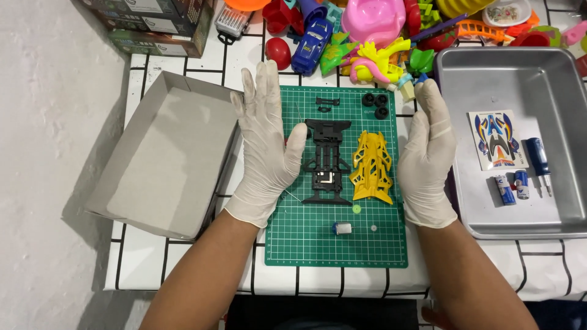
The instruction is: Assembling a plastic model toy car chassis by installing the motor, gears, and battery contacts.
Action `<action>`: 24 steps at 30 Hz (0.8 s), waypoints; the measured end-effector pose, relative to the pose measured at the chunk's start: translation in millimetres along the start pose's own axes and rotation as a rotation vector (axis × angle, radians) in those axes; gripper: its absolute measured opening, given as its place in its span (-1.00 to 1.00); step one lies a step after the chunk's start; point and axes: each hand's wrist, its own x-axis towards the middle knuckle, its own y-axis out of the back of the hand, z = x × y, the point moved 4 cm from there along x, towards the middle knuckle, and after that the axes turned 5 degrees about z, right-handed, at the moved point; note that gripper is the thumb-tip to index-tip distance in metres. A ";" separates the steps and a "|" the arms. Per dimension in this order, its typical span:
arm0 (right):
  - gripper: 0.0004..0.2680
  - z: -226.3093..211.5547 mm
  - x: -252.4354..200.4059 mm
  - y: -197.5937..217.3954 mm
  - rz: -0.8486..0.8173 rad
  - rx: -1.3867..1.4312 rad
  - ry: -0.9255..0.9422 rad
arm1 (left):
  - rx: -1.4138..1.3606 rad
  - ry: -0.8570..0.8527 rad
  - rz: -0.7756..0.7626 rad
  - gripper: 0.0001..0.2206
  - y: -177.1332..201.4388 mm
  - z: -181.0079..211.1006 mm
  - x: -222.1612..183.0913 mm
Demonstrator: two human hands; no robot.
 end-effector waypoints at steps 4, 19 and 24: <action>-0.60 3.9 -3.6 -0.5 -0.051 0.008 -0.064 | -0.100 -0.034 0.044 -0.21 -0.3 -0.9 -5.0; -0.81 15.9 -0.5 7.0 0.062 -0.192 -0.158 | -0.172 -0.144 0.322 -0.74 8.1 -7.3 3.2; -0.87 27.0 0.5 5.7 0.097 -0.115 -0.206 | -0.232 -0.107 0.354 -0.82 11.0 -8.4 2.0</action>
